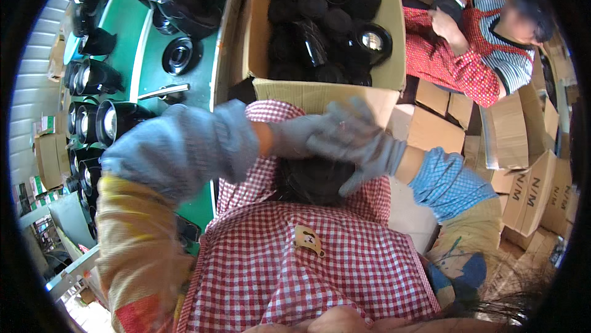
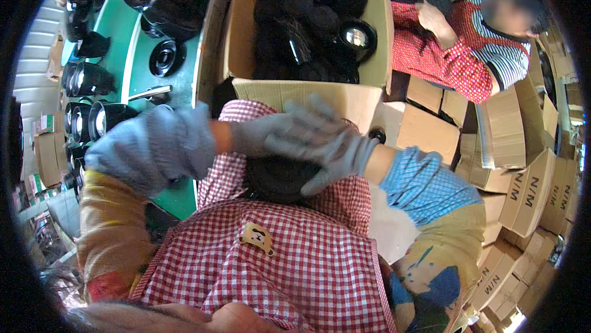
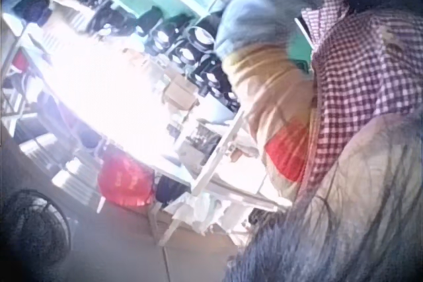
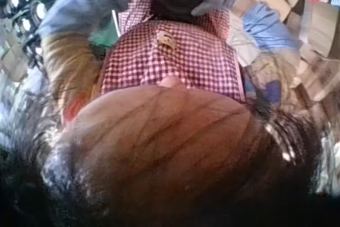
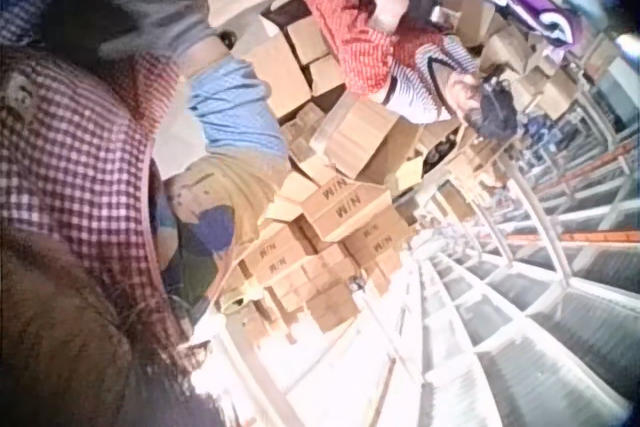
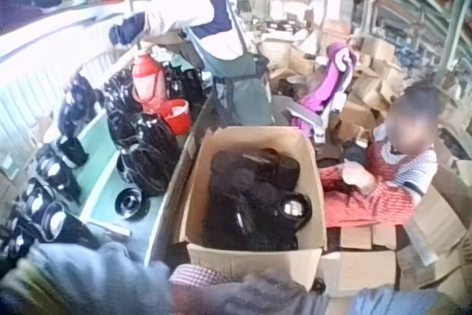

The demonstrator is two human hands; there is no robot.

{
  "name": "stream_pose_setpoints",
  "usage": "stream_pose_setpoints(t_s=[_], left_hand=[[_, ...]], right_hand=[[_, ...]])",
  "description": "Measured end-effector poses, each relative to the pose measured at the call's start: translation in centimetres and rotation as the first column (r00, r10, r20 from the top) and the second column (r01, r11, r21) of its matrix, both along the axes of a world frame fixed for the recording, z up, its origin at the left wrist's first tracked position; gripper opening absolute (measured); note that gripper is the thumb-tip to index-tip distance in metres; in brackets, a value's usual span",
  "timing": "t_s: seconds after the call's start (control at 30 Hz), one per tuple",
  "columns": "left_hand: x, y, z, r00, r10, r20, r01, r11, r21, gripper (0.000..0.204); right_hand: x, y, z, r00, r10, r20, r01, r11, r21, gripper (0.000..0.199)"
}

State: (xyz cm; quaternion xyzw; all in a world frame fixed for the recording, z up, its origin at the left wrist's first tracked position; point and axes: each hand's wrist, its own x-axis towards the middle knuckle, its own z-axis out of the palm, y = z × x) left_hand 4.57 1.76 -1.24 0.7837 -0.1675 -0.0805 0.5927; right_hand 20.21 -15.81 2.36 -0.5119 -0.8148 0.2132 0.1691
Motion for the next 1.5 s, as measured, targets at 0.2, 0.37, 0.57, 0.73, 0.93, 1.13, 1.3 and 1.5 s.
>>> stream_pose_setpoints(t_s=[0.2,0.37,0.57,0.73,0.93,1.13,1.3,1.5], left_hand=[[6.1,-2.0,0.8,0.934,0.022,-0.356,0.159,0.867,0.472,0.031],[0.5,0.7,3.3,0.926,0.147,-0.347,-0.116,0.987,0.107,0.037],[1.7,-3.1,-8.2,0.735,0.525,-0.430,-0.266,0.805,0.530,0.029],[3.9,0.0,2.9,0.896,0.357,-0.263,-0.189,0.844,0.501,0.037],[-10.8,18.9,4.1,0.469,0.845,0.258,-0.666,0.146,0.732,0.027],[-22.3,29.7,-0.4,0.495,0.868,-0.036,0.318,-0.143,0.937,0.041],[-22.0,30.2,0.9,0.530,0.838,-0.130,0.274,-0.025,0.961,0.025],[-13.9,19.7,16.5,0.768,0.624,0.143,-0.296,0.149,0.943,0.027]], right_hand=[[-8.0,1.4,3.7,0.998,-0.058,-0.015,0.060,0.949,0.310,0.061],[-0.5,0.6,1.7,0.982,0.065,-0.175,-0.048,0.994,0.101,0.081],[-7.3,1.9,2.1,0.991,0.122,0.062,-0.129,0.985,0.116,0.078],[-8.1,2.4,2.7,0.996,-0.077,0.043,0.068,0.982,0.177,0.067],[-2.3,-2.0,0.9,0.681,-0.612,-0.403,0.716,0.673,0.188,0.058],[-2.2,-3.3,-2.3,0.602,-0.659,-0.450,0.720,0.692,-0.051,0.045],[-2.5,-1.5,2.2,0.702,-0.613,-0.363,0.677,0.733,0.072,0.043],[-1.4,3.5,9.7,0.877,-0.480,0.029,0.409,0.777,0.479,0.058]])
